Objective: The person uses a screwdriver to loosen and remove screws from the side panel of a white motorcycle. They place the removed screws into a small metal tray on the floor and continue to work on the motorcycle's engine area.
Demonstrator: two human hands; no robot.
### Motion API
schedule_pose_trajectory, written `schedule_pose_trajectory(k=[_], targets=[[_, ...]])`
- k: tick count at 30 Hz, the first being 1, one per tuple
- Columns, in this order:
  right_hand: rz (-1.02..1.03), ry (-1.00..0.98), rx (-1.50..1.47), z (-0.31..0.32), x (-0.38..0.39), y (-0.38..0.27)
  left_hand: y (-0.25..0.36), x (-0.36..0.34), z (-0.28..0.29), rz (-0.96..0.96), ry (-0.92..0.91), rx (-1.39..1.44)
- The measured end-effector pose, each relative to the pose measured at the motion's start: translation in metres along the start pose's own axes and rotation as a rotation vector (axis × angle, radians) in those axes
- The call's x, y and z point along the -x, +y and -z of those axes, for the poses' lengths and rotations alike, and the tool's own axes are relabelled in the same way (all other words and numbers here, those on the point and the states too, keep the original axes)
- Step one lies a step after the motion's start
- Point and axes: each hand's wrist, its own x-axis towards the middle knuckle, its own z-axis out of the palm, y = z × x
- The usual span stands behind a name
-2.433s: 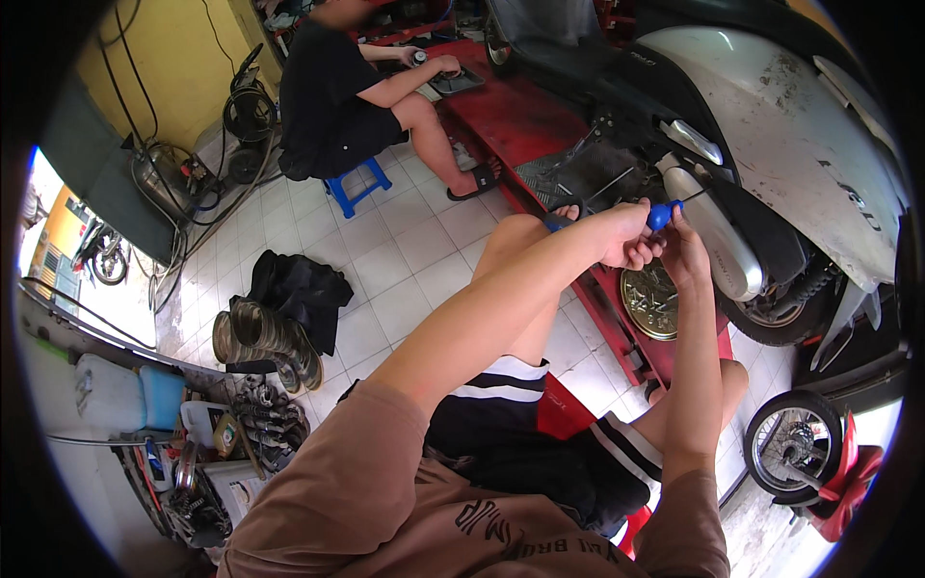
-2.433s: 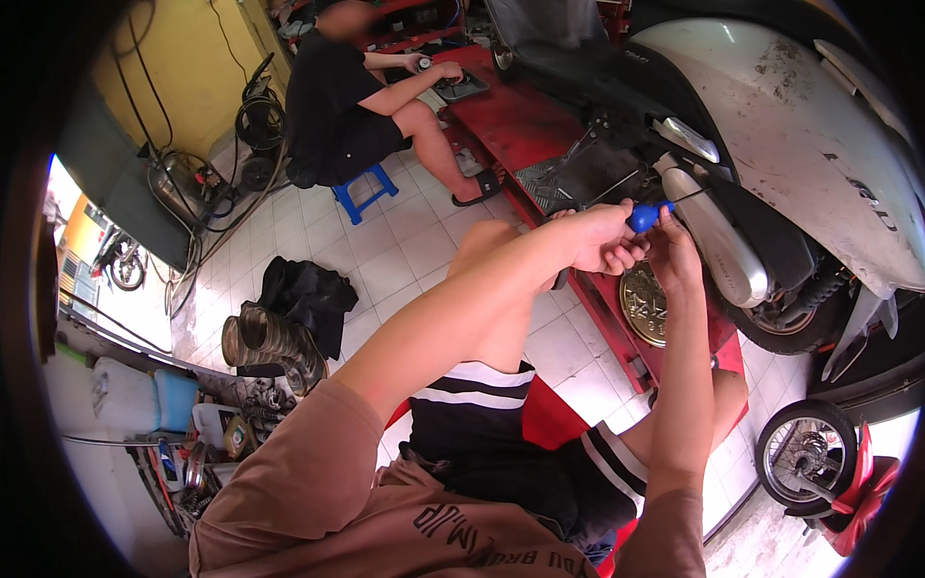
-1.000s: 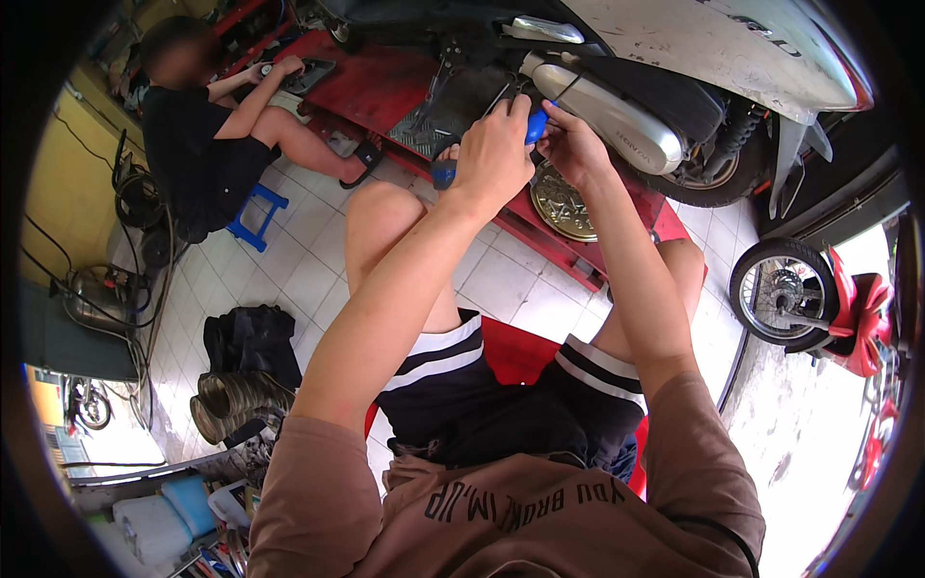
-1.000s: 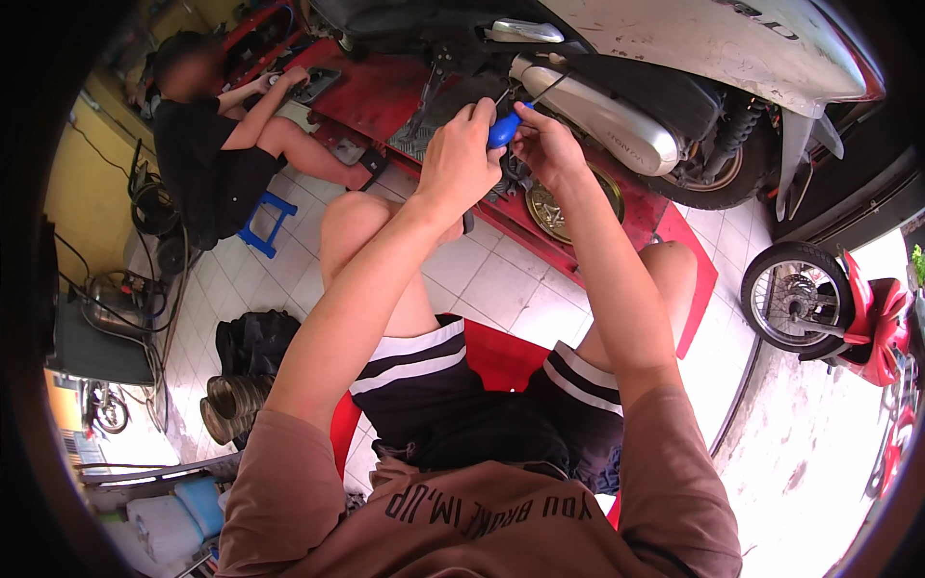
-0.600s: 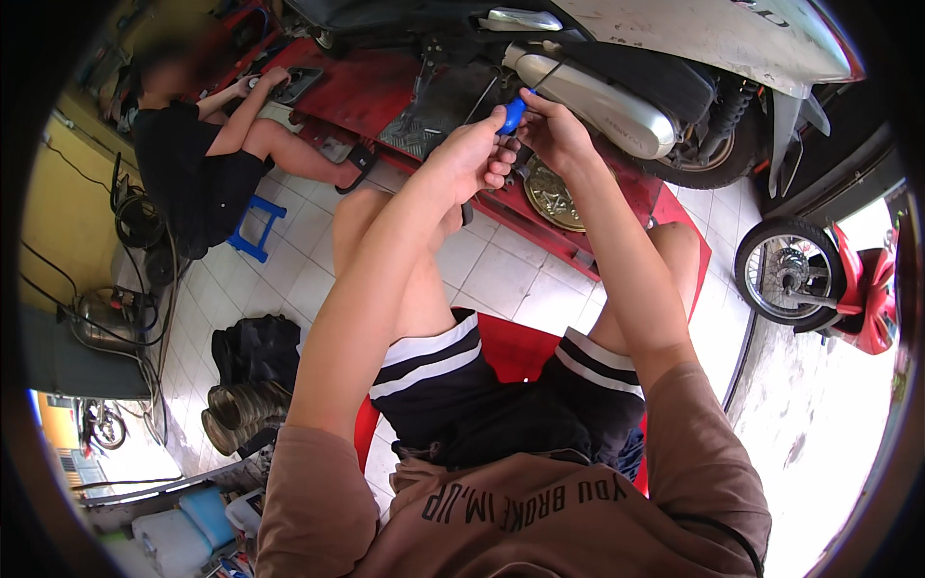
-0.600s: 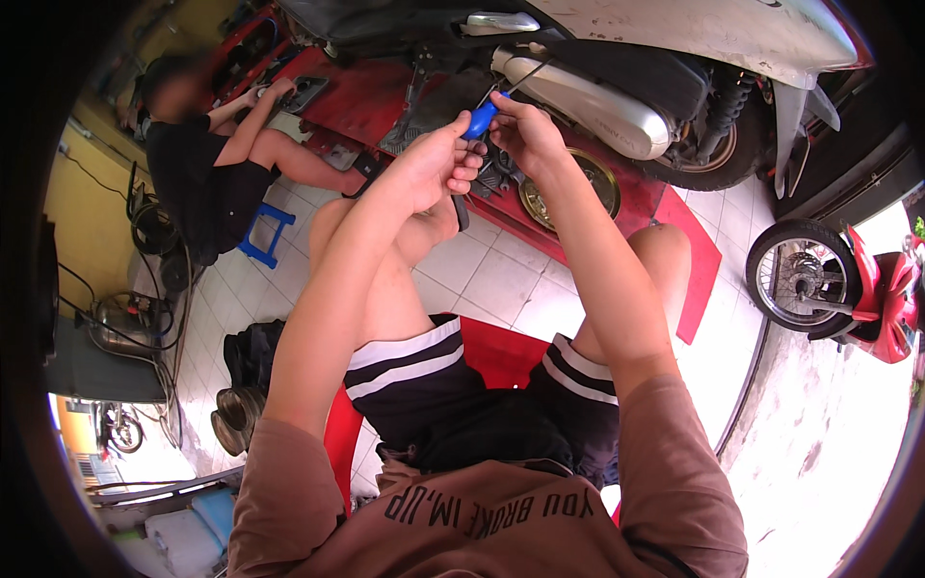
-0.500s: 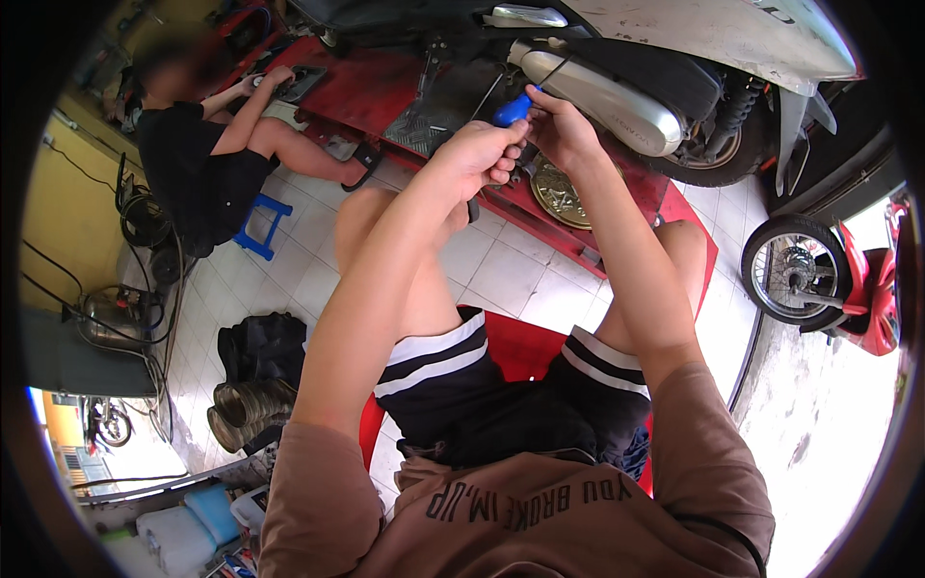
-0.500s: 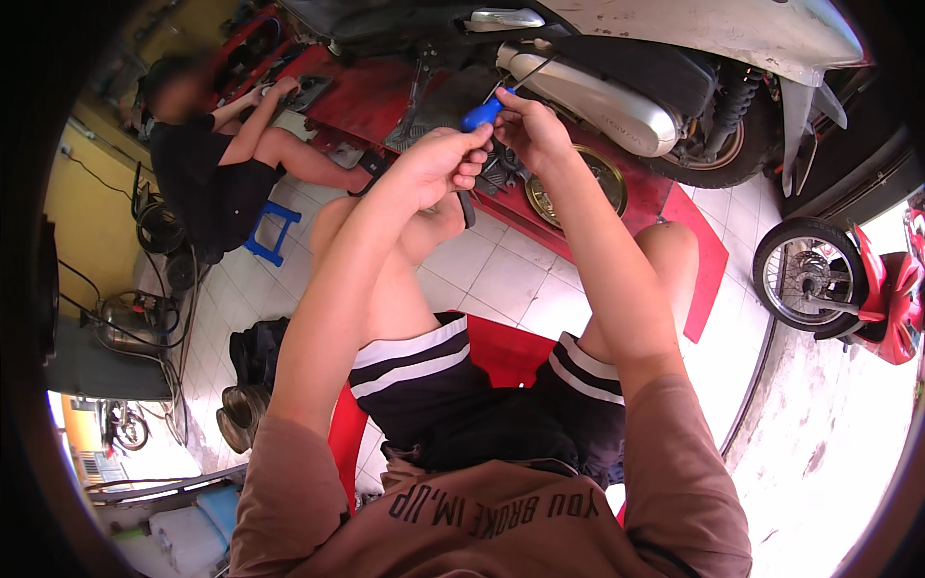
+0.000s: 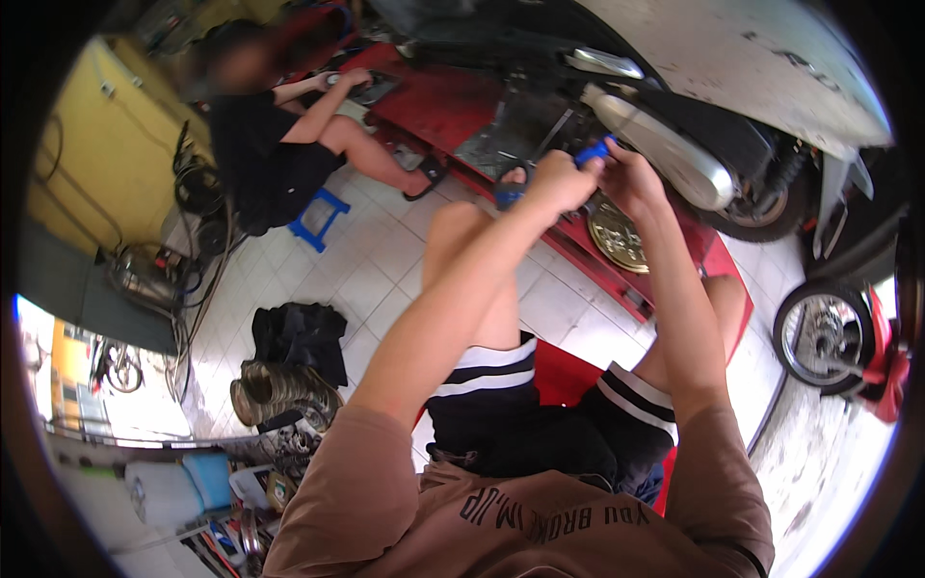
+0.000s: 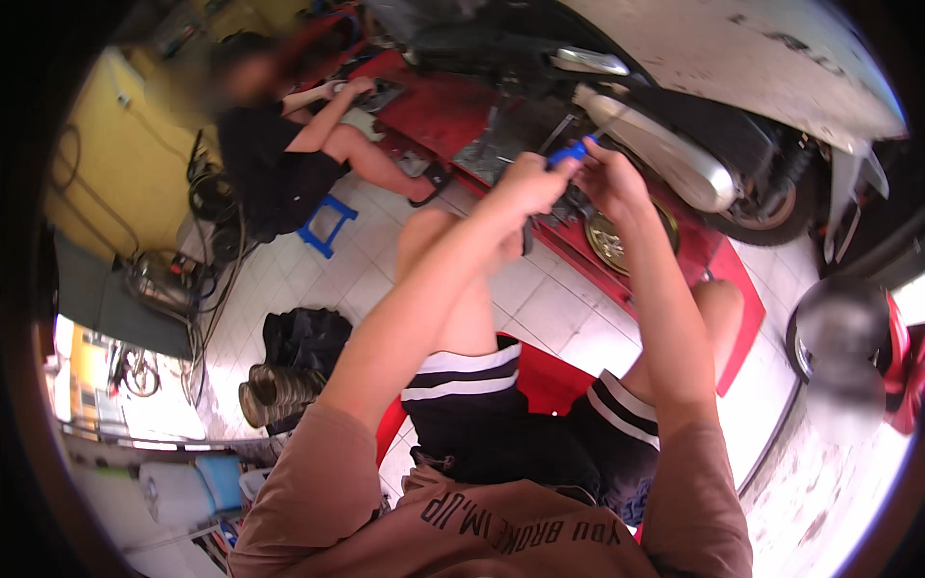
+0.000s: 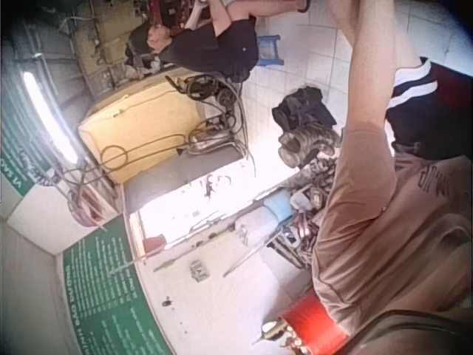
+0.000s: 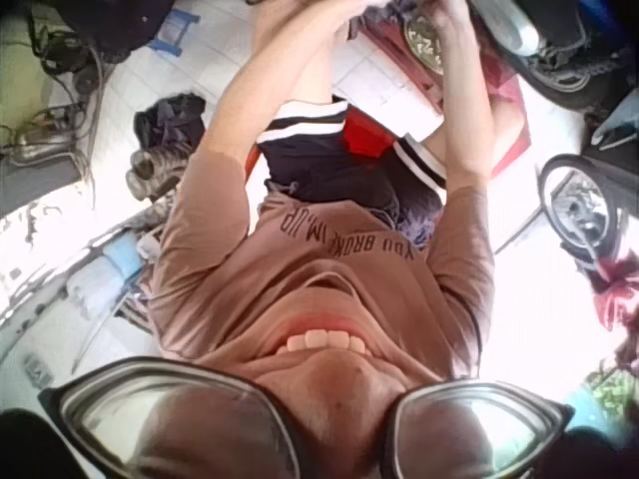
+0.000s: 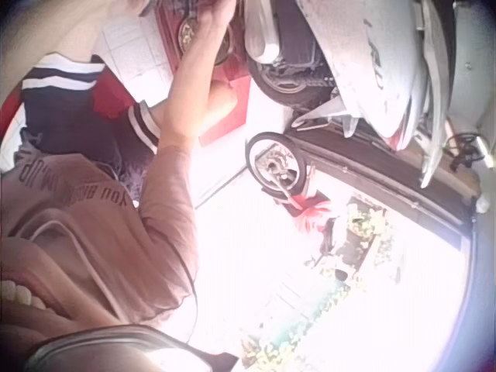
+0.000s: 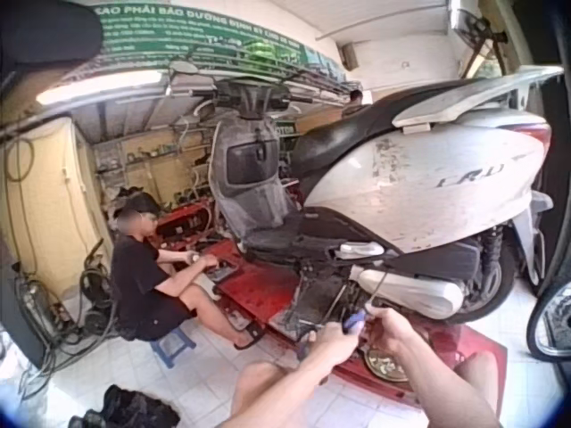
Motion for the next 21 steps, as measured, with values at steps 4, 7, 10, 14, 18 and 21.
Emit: schedule_pose_trajectory(k=[4,7,10,14,18,21], targets=[[0.002,-0.032,0.031,0.018,0.008,-0.009,0.016,0.028,-0.009,-0.365,0.188,-0.139],[0.002,-0.039,0.085,0.019,0.003,-0.004,0.011,0.032,-0.006,-0.366,0.225,-0.146],[-0.022,-0.033,0.099,0.02,0.001,0.0,0.009,0.032,-0.002,-0.37,0.221,-0.178],[-0.021,-0.065,0.091,0.007,0.009,0.0,0.006,0.033,0.0,-0.421,0.235,-0.193],[-0.003,-0.093,0.122,0.015,0.009,-0.001,0.01,0.036,-0.002,-0.43,0.246,-0.272],[-0.033,-0.055,0.115,0.025,0.007,-0.003,0.011,0.039,-0.002,-0.506,0.222,-0.341]])
